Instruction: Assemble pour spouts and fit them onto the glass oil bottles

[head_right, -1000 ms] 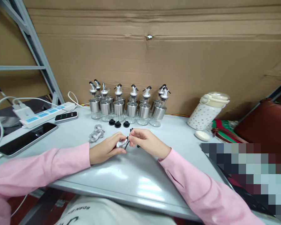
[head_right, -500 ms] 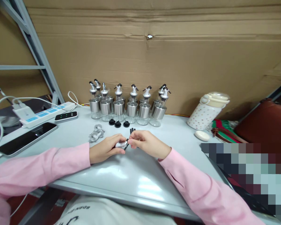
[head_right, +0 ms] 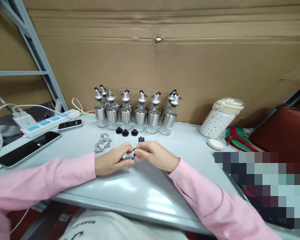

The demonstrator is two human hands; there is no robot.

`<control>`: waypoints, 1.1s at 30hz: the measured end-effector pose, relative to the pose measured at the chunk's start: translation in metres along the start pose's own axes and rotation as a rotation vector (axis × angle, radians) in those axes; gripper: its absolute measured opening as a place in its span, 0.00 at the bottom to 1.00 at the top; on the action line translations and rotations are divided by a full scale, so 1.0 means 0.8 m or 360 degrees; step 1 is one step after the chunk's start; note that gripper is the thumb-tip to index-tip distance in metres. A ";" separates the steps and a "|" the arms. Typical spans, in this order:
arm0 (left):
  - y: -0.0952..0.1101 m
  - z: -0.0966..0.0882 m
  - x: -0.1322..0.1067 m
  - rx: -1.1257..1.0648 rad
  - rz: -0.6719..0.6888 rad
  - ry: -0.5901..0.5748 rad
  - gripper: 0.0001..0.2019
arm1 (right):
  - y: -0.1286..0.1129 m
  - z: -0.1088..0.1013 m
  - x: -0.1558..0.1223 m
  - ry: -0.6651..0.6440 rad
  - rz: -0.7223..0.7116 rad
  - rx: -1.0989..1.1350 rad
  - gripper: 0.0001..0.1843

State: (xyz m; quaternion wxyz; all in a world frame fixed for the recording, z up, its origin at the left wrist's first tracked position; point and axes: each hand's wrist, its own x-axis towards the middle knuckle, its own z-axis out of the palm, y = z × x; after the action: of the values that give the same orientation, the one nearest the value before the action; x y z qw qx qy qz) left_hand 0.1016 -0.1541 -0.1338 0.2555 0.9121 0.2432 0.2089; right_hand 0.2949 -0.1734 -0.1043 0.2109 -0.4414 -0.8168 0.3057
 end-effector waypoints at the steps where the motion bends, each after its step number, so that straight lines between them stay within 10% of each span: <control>1: 0.000 0.000 -0.001 0.0007 0.0003 -0.0010 0.12 | 0.000 0.000 0.000 0.0007 -0.0006 -0.0021 0.17; 33: 0.001 0.001 -0.003 0.0260 0.0007 -0.0132 0.09 | 0.000 0.002 -0.001 -0.0194 0.0139 0.0404 0.21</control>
State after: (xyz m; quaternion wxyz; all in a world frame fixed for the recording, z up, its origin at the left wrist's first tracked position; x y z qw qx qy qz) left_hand 0.1000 -0.1565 -0.1344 0.1898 0.9383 0.2467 0.1511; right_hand 0.2945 -0.1745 -0.1054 0.2014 -0.4268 -0.7630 0.4417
